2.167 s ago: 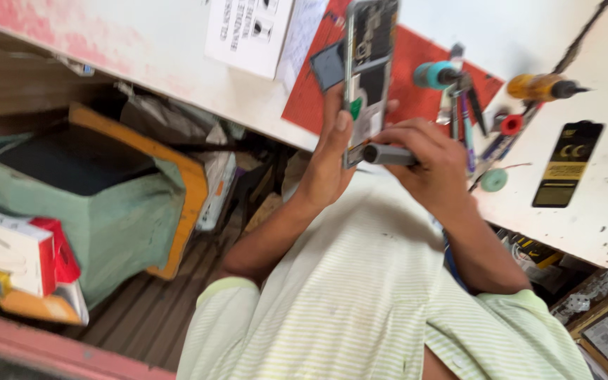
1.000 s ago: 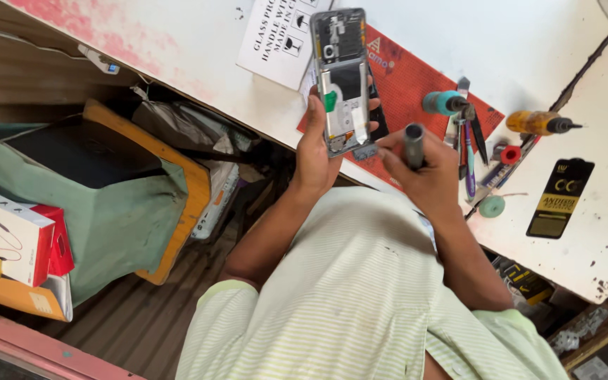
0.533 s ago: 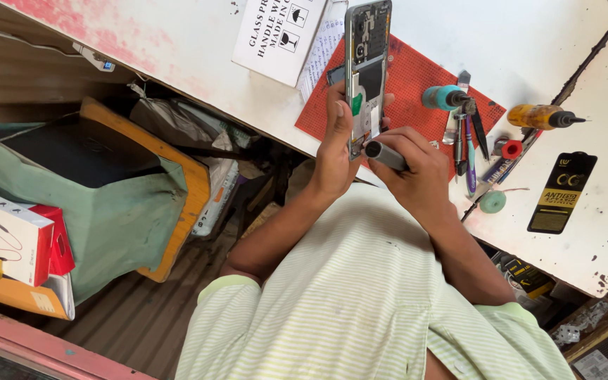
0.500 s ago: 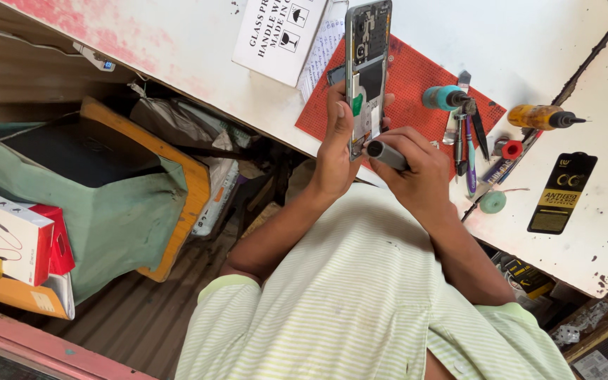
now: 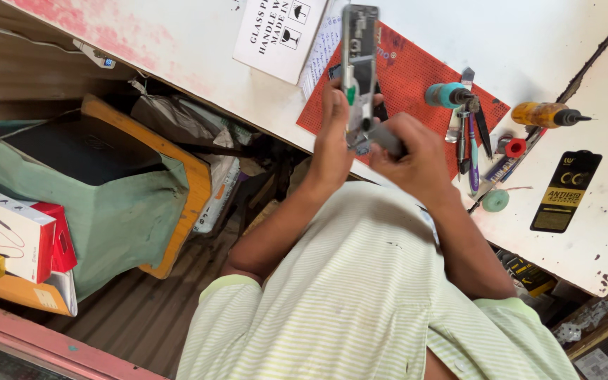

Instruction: The person holds a disassembled smartphone and uses a metal prying tool to separate the back cover from the frame. They work along the edges of the device, carefully prying to release the adhesive or clips holding the cover in place.

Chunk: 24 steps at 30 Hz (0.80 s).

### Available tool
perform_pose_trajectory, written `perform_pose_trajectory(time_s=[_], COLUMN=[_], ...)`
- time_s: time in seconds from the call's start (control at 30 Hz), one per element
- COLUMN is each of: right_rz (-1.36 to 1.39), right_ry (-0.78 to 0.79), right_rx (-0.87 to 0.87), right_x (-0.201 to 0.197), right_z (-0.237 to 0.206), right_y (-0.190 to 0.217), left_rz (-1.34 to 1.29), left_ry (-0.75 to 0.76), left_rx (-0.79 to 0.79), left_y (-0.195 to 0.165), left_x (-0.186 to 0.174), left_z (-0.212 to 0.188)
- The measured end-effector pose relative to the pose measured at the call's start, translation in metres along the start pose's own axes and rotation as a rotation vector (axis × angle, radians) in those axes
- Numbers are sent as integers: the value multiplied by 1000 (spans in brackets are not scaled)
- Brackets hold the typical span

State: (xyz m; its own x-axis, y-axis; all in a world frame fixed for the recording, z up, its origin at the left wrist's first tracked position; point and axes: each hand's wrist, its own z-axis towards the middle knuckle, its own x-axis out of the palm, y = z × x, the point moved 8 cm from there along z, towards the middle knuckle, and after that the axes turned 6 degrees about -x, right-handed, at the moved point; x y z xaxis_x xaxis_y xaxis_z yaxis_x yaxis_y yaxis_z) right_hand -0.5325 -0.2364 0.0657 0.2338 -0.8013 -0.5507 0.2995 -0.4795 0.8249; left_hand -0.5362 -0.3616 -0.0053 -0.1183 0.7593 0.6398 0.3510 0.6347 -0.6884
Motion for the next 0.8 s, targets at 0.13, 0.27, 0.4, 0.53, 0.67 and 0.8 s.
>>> perform_pose_trajectory(time_s=[0.13,0.27,0.4,0.53,0.67,0.8], right_rz=[6,147,248,894,1196,863], right_ry=[-6,-19,-58,-218,-287,-96], right_rx=[245,326,527,307,360,187], right_x=[3,18,14,-10,-32,-47], right_z=[4,3,-12,-12,-19,-18], right_y=[-49,-77,-84,-40,-12,24], left_rz=[-94,-193,-323,-417,-416,-384], left_ry=[-27,42,172,282,356,388], left_rx=[5,19,-27,-52,-72,-89], left_y=[-14,-25,-30,-37,-38,-35], left_x=[-19,-24,-18,-7,6,14], left_z=[2,-2,-6,-10,-16,-22])
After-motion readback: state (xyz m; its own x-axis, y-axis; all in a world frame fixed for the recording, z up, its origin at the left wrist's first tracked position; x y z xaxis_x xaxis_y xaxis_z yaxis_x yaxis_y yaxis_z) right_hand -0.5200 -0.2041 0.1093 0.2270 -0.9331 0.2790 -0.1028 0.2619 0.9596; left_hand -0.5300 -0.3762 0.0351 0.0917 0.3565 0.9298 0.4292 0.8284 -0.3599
